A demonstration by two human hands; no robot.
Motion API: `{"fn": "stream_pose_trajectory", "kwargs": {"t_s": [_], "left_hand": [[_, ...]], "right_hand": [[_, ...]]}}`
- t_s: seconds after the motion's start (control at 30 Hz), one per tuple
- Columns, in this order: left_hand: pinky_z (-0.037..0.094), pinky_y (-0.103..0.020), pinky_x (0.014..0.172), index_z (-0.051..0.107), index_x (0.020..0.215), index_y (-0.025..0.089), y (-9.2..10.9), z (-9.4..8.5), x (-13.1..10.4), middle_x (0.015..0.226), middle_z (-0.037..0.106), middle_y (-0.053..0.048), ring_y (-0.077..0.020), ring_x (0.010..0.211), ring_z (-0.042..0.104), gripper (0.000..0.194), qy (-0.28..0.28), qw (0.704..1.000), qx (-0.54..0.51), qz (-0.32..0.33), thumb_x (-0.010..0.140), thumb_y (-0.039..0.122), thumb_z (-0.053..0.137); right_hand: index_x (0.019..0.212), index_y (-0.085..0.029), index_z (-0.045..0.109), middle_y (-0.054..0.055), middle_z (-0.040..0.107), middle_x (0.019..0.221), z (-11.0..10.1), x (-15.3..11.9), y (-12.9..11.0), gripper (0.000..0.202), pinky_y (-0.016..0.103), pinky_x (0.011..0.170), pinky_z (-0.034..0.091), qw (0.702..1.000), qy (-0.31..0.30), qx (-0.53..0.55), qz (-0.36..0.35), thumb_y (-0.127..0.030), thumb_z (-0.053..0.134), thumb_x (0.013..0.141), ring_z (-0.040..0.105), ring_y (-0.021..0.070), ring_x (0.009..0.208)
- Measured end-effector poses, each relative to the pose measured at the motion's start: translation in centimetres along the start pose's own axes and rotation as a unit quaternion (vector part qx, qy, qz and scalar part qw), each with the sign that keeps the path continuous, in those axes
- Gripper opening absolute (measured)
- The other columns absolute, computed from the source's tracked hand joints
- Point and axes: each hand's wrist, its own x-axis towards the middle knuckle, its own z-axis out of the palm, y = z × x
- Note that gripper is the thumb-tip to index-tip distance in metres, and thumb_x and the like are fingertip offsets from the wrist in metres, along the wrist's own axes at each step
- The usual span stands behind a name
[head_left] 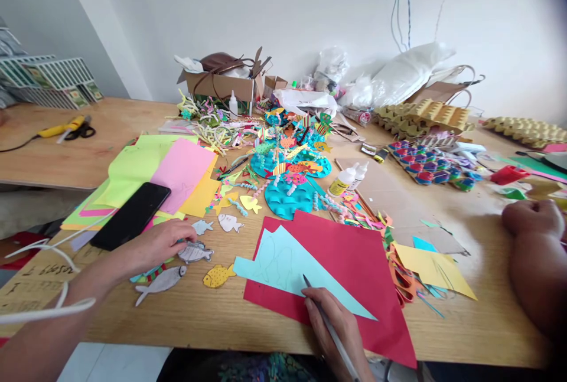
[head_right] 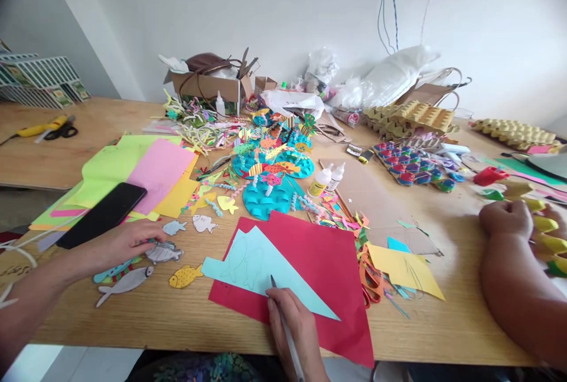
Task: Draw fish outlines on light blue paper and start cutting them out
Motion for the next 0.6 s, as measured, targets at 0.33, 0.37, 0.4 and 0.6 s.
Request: {"fn": "stream_pose_trajectory", "kwargs": {"t_s": [0.33,0.37,0.4,0.6], "left_hand": [[0.039,-0.035,0.095,0.06,0.109,0.023,0.3,0.1,-0.8,0.115,0.06,-0.006,-0.0227,0.111,0.052,0.032,-0.002,0.998,0.058,0.015,0.078,0.018,0.054],[0.038,-0.036,0.097,0.059,0.111,0.023,0.5,0.3,-0.7,0.119,0.058,-0.006,-0.0236,0.114,0.05,0.034,-0.009,0.998,0.063,0.01,0.077,0.018,0.056],[0.037,-0.037,0.098,0.059,0.112,0.023,0.7,0.5,-0.5,0.121,0.057,-0.007,-0.0246,0.116,0.049,0.036,-0.015,0.997,0.07,0.001,0.076,0.018,0.058],[0.038,-0.041,0.098,0.06,0.106,0.021,0.9,0.8,0.2,0.123,0.056,-0.009,-0.0291,0.12,0.047,0.038,-0.037,0.994,0.085,-0.049,0.069,0.014,0.064]], "right_hand": [[0.093,-0.021,0.059,0.002,0.067,0.078,0.1,-0.1,0.2,0.014,0.018,0.062,0.05,1.0,-0.004,0.006,0.007,-0.019,0.045,0.09,0.066,0.0137,0.069],[0.093,-0.021,0.059,0.002,0.067,0.078,0.2,-0.1,0.2,0.014,0.017,0.062,0.05,1.0,-0.003,0.006,0.007,-0.019,0.046,0.09,0.066,0.0137,0.069],[0.093,-0.021,0.059,0.002,0.067,0.078,0.2,-0.1,0.2,0.014,0.017,0.062,0.05,1.0,-0.003,0.005,0.008,-0.019,0.046,0.09,0.066,0.0136,0.068],[0.092,-0.021,0.059,0.002,0.067,0.079,0.1,0.0,0.1,0.013,0.017,0.062,0.05,1.0,-0.004,-0.001,0.015,-0.019,0.046,0.09,0.066,0.0135,0.068]]}}
